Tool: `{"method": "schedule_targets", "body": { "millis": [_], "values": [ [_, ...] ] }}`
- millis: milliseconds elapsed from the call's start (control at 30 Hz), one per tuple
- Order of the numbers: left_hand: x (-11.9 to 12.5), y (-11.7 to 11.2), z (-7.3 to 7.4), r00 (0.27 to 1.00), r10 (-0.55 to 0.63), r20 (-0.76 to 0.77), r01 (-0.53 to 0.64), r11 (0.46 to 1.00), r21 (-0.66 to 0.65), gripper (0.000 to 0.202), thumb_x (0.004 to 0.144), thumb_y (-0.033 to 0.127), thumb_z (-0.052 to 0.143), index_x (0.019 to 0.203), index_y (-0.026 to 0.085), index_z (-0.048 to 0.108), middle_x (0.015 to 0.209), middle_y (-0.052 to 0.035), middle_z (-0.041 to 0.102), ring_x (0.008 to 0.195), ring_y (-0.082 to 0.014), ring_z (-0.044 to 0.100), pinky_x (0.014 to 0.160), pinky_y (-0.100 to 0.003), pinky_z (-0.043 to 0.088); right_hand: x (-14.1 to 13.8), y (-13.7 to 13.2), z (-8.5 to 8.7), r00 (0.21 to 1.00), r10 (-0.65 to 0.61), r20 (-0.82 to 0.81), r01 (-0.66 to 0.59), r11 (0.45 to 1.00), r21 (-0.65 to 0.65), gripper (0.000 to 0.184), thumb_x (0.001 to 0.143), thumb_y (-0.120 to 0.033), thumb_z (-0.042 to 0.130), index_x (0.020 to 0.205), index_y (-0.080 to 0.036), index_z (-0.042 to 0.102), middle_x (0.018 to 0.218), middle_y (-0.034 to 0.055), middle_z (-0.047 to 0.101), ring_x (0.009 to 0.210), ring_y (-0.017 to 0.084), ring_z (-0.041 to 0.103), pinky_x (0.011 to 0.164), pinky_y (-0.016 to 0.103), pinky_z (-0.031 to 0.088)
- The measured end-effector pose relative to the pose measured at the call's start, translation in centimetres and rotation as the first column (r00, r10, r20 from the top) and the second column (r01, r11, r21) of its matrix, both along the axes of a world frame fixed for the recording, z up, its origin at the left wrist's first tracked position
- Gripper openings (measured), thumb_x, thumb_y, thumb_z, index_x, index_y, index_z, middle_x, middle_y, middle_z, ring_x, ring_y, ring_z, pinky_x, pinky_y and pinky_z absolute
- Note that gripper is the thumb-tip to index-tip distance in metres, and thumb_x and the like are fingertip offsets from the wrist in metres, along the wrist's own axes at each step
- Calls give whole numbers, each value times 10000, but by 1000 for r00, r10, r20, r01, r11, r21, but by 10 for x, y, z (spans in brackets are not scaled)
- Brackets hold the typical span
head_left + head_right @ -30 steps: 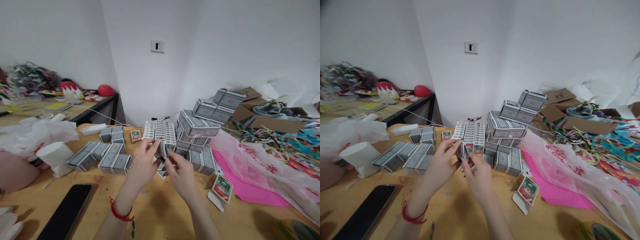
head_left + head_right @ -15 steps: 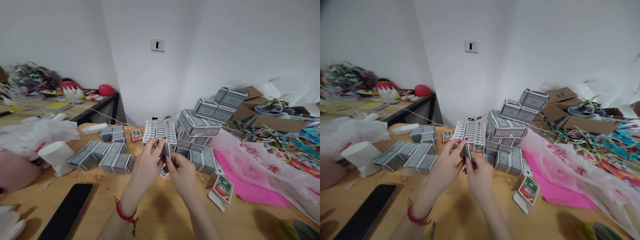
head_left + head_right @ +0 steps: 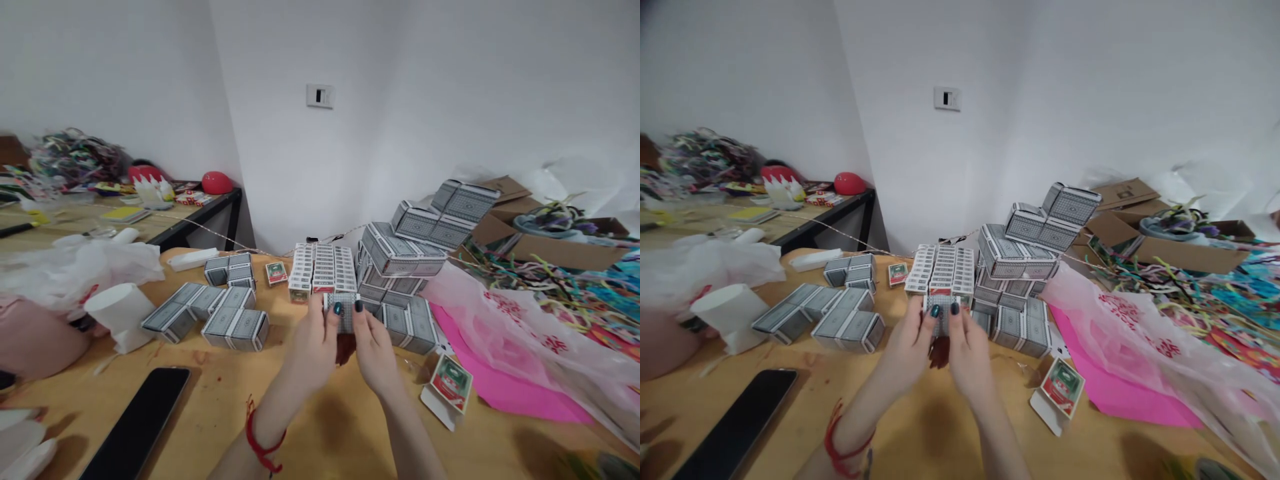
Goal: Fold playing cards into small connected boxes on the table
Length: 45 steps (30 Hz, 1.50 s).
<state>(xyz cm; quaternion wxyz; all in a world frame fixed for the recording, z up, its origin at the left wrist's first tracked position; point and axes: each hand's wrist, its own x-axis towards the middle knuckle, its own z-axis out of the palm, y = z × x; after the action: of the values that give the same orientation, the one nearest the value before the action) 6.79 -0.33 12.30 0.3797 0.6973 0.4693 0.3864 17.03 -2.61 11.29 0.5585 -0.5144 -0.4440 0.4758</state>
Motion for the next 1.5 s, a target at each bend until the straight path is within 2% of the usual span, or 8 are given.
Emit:
{"method": "schedule_targets", "body": {
  "millis": [167, 367, 533, 767, 1033, 1267, 1367, 1500],
  "values": [
    [16, -13, -6, 984, 170, -48, -165, 982, 88, 158, 890, 316, 303, 921, 201, 406, 641, -13, 568, 548, -169, 549, 487, -249, 333, -6, 1, -8, 927, -288, 239, 275, 957, 88, 490, 818, -572, 366, 525, -185, 430, 428, -20, 447, 394, 107, 420, 363, 212, 324],
    [14, -13, -3, 977, 161, 138, -171, 983, 60, 222, 866, 394, 381, 748, 207, 406, 573, 41, 507, 497, -110, 477, 468, -200, 339, -2, -3, -3, 975, -172, 142, 154, 980, 130, 392, 816, -509, 428, 595, -186, 456, 464, -54, 400, 385, 87, 385, 358, 193, 330],
    [17, -12, -5, 976, 202, 86, -210, 973, 96, 250, 843, 390, 417, 691, 192, 437, 550, 40, 508, 477, -94, 442, 458, -193, 308, -5, 0, -2, 896, -398, 197, 349, 906, 241, 319, 828, -445, 441, 645, -187, 477, 540, -47, 452, 476, 95, 424, 434, 189, 358],
    [12, -9, -5, 974, 213, 81, -223, 965, 141, 354, 831, 373, 427, 542, 178, 367, 460, 63, 326, 438, -71, 304, 436, -196, 242, -13, -8, -13, 766, -521, 376, 373, 837, 401, 279, 863, -385, 405, 761, -180, 565, 619, 5, 578, 545, 122, 509, 511, 214, 378],
    [16, -5, -6, 889, 166, 427, -75, 972, -223, 392, 810, 480, 415, 562, 176, 412, 473, 49, 395, 416, -78, 362, 391, -193, 297, -20, -5, -6, 910, -415, -17, 413, 900, 137, 352, 841, -475, 413, 653, -184, 473, 496, -50, 424, 415, 90, 375, 398, 202, 335],
    [8, -4, -6, 950, 103, 294, -66, 989, -133, 502, 810, 538, 393, 458, 180, 367, 367, 45, 353, 344, -71, 341, 332, -195, 251, -17, -8, -1, 891, -447, 72, 421, 876, 234, 313, 817, -454, 466, 756, -164, 567, 617, -6, 524, 545, 119, 467, 476, 209, 392],
    [5, -5, -4, 946, 36, 322, 32, 979, -202, 507, 824, 540, 360, 464, 183, 369, 353, 45, 360, 309, -77, 362, 311, -196, 260, -17, -9, -1, 902, -430, 46, 414, 890, 192, 338, 823, -468, 447, 690, -168, 529, 546, -26, 459, 477, 100, 411, 422, 197, 361],
    [8, -4, -6, 936, 71, 344, -30, 992, -123, 367, 827, 447, 426, 584, 172, 430, 482, 50, 426, 426, -76, 424, 392, -177, 325, -16, -4, -5, 905, -426, 15, 423, 901, 94, 421, 806, -529, 427, 577, -176, 450, 454, -52, 347, 400, 77, 314, 346, 192, 280]
  ]
}}
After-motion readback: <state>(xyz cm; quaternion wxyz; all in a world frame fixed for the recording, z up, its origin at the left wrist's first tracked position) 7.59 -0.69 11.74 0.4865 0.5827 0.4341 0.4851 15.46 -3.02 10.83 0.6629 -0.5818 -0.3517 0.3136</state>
